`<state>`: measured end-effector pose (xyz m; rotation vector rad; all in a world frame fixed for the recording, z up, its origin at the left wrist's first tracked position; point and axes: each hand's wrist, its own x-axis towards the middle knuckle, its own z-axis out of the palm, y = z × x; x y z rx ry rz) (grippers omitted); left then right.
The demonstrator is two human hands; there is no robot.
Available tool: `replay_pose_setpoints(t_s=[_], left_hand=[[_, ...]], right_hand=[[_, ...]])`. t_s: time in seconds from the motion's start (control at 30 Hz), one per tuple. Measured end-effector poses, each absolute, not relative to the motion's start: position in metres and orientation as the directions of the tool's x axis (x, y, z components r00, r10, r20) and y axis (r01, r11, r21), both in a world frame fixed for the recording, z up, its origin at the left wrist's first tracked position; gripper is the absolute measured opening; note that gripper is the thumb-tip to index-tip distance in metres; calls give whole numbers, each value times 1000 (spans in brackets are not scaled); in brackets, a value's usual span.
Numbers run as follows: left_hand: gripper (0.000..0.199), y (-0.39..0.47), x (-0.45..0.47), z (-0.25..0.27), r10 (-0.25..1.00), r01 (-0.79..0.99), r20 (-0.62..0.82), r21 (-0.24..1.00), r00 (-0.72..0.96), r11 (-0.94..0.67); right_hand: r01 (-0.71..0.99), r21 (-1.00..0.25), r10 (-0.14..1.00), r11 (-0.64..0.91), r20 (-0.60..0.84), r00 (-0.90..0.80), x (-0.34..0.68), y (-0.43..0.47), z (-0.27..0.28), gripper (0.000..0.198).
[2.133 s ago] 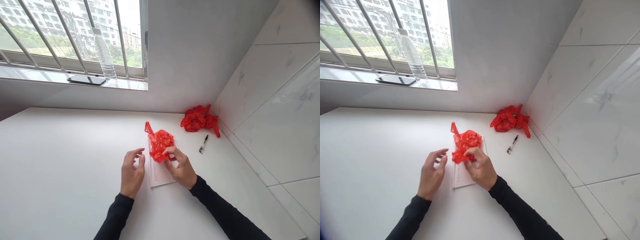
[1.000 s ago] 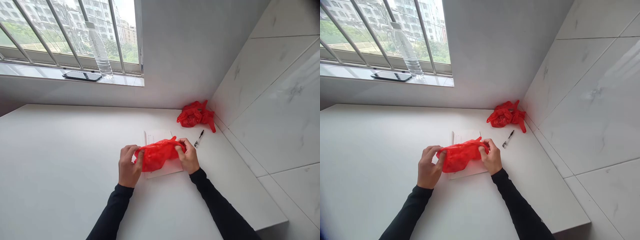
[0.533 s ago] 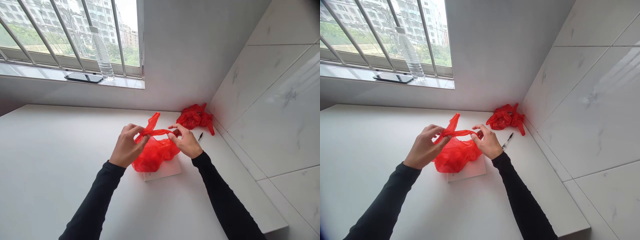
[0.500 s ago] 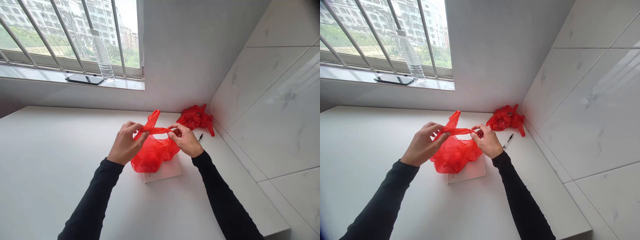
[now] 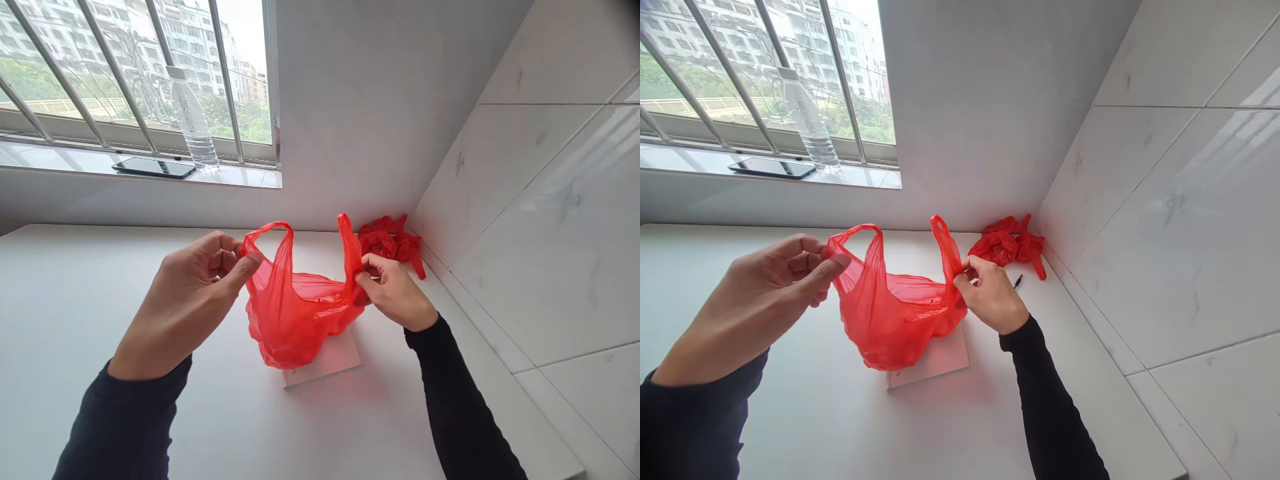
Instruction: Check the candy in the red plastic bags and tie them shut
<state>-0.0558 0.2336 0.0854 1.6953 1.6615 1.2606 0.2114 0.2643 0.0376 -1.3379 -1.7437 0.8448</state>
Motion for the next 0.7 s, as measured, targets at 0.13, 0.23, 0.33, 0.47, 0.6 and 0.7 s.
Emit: replay_pose_setpoints(t_s=[0.13, 0.23, 0.33, 0.47, 0.6, 0.7], left_hand=[[26, 236, -59, 83, 948, 405, 290, 889, -133, -215], [21, 239, -53, 78, 936, 257, 305, 932, -176, -255], [11, 240, -46, 79, 945, 62, 254, 967, -208, -246], [17, 237, -43, 84, 982, -146, 126, 978, -142, -147], [30, 234, -39, 86, 959, 6, 206, 978, -194, -209], [57, 232, -36, 83, 911, 358, 335, 903, -241, -237]], right_hand=[[512, -830, 973, 222, 154, -172, 216, 259, 43, 23], [535, -817, 974, 215, 138, -181, 215, 256, 43, 35], [540, -811, 970, 223, 130, -205, 215, 253, 43, 34], [532, -805, 952, 261, 124, -280, 216, 245, 50, 22], [452, -835, 911, 313, 130, -391, 215, 235, 60, 16], [384, -834, 858, 395, 186, -479, 212, 230, 64, 11]])
